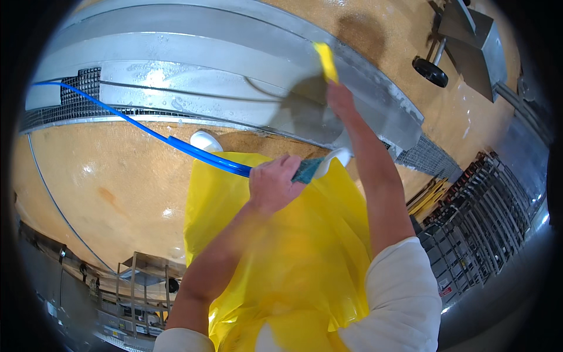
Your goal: The person scrubs a wet industrial floor using a yellow brush and a blue hose. They move along a metal grate and conveyor area, repeatedly brushing and rinsing the surface.
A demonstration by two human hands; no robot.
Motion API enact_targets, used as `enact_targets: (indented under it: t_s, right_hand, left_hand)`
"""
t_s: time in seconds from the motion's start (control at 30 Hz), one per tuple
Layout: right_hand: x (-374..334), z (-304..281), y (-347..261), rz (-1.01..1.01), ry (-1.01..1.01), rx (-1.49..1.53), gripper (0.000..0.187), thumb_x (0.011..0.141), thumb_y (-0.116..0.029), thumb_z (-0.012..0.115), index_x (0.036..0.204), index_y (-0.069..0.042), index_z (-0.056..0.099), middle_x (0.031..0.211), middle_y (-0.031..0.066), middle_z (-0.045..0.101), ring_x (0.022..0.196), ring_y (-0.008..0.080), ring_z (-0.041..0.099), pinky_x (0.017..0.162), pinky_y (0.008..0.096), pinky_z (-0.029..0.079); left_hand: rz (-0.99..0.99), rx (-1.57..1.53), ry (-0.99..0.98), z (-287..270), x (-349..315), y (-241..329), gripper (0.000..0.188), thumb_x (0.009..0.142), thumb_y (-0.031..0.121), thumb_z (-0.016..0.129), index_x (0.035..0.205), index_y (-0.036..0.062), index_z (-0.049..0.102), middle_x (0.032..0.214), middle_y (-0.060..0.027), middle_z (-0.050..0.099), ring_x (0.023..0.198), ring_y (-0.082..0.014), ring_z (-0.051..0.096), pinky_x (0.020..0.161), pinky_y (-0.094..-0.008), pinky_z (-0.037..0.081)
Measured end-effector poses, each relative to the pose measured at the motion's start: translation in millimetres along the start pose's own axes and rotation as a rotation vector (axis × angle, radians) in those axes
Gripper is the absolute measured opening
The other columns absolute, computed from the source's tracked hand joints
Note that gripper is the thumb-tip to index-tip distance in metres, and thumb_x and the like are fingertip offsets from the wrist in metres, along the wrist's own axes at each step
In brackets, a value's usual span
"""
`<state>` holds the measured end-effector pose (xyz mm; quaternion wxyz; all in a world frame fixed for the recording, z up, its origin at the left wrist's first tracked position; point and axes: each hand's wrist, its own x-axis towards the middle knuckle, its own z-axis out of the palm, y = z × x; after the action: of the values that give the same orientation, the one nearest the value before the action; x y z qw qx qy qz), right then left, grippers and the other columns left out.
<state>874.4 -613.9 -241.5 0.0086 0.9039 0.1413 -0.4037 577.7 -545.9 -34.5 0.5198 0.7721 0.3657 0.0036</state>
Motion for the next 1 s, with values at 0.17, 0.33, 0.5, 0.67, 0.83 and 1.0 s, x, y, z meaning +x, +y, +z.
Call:
enact_targets:
  t_s: [0.17, 0.33, 0.5, 0.67, 0.83, 1.0]
  right_hand:
    - [32.7, 34.0, -197.4, -0.408, -0.087, -0.109, 0.057, 0.106, -0.052, 0.043, 0.124, -0.005, 0.069, 0.12, 0.024, 0.072, 0.116, 0.0454, 0.066, 0.1, 0.0526, 0.051]
    - [89.8, -1.2, -192.8, -0.605, -0.087, -0.332, 0.058, 0.106, -0.053, 0.044, 0.129, -0.006, 0.068, 0.122, 0.0236, 0.072, 0.117, 0.044, 0.066, 0.101, 0.0524, 0.051]
    - [125.6, -108.6, 143.0, -0.115, -0.06, -0.591, 0.067, 0.106, -0.06, 0.04, 0.138, -0.006, 0.062, 0.134, 0.0215, 0.068, 0.127, 0.0418, 0.062, 0.109, 0.0507, 0.048]
    - [105.9, -167.8, 197.8, -0.298, -0.179, -0.737, 0.056, 0.11, -0.05, 0.037, 0.132, -0.007, 0.065, 0.125, 0.0256, 0.07, 0.123, 0.0447, 0.064, 0.105, 0.0553, 0.049]
    - [137.2, -76.4, -3.0, -0.48, -0.196, -0.293, 0.059, 0.106, -0.055, 0.047, 0.112, -0.001, 0.069, 0.097, 0.0262, 0.072, 0.087, 0.0443, 0.068, 0.081, 0.0471, 0.055]
    - [167.9, -148.8, 112.8, -0.595, -0.167, -0.695, 0.059, 0.108, -0.054, 0.043, 0.123, -0.006, 0.073, 0.117, 0.0274, 0.072, 0.115, 0.047, 0.066, 0.099, 0.054, 0.05]
  left_hand:
    - [-0.101, 0.026, -0.066, -9.0, 13.1, 3.1, 0.03, 0.078, 0.028, 0.078, 0.092, 0.0113, 0.059, 0.086, -0.0071, 0.065, 0.076, -0.0342, 0.068, 0.064, -0.0469, 0.052]
    - [-0.081, 0.052, 0.139, -10.4, 45.9, 16.2, 0.029, 0.075, 0.026, 0.078, 0.091, 0.0105, 0.061, 0.083, -0.0086, 0.063, 0.072, -0.0341, 0.066, 0.063, -0.0461, 0.052]
    - [-0.102, 0.109, 0.349, 30.4, 36.1, 35.4, 0.022, 0.066, 0.012, 0.075, 0.082, 0.0073, 0.06, 0.076, -0.011, 0.062, 0.063, -0.0337, 0.062, 0.058, -0.0427, 0.05]
    - [-0.091, 0.071, 0.327, 80.6, 37.7, 42.7, 0.024, 0.067, 0.012, 0.077, 0.082, 0.0077, 0.06, 0.079, -0.0113, 0.063, 0.066, -0.0345, 0.063, 0.058, -0.0429, 0.05]
    - [-0.075, 0.114, 0.189, 97.3, 56.2, 63.3, 0.033, 0.061, 0.017, 0.082, 0.083, 0.0116, 0.058, 0.079, -0.0071, 0.061, 0.071, -0.0299, 0.066, 0.061, -0.0423, 0.052]
    - [-0.117, 0.009, 0.226, 91.2, 47.6, 68.0, 0.031, 0.061, 0.016, 0.081, 0.082, 0.0116, 0.058, 0.078, -0.0063, 0.06, 0.069, -0.0292, 0.066, 0.061, -0.0418, 0.052]
